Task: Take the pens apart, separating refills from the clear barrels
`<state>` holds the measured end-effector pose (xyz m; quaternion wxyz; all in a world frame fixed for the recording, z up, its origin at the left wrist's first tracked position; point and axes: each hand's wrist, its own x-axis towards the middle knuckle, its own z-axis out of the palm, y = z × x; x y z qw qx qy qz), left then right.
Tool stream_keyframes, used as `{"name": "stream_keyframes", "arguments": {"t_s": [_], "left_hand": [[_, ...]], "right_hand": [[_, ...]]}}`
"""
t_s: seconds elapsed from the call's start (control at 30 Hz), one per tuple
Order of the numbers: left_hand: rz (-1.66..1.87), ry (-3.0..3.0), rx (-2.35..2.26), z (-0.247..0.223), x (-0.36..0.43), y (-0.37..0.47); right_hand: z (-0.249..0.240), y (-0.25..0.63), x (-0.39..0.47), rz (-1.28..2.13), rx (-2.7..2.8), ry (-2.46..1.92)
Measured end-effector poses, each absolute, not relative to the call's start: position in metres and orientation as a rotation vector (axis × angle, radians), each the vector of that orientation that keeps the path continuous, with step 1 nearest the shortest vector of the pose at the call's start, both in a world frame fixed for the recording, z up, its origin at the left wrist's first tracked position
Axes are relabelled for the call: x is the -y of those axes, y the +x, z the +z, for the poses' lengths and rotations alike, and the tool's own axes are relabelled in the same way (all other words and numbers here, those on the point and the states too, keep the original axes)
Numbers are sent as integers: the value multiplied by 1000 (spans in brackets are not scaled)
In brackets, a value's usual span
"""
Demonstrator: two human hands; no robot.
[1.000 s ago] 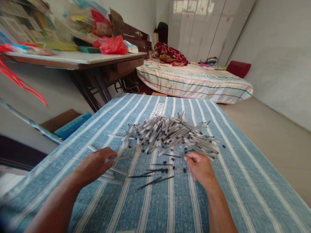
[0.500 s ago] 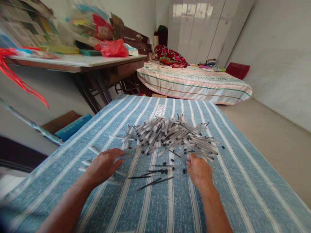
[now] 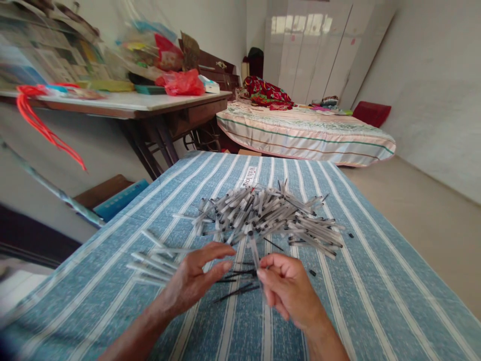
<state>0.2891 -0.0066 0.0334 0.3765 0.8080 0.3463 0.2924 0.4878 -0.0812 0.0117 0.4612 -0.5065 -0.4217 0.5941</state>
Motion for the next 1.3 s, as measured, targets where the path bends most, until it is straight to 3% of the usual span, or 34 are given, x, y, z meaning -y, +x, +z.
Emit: {"name": "stream_keyframes", "arguments": {"t_s": [0.13, 0.27, 0.57, 1.3], "left_hand": [[700, 1670, -751, 30, 28, 313], [705, 1540, -899, 26, 32, 315], [421, 2469, -920, 41, 33, 306], [273, 2668, -943, 30, 24, 298]], "right_hand": [[8, 464, 84, 1678, 958, -1110], [6, 463, 81, 1642, 1029, -1159], [4, 479, 77, 1207, 1062, -1278], [-4, 486, 74, 1452, 1198, -1291]]}}
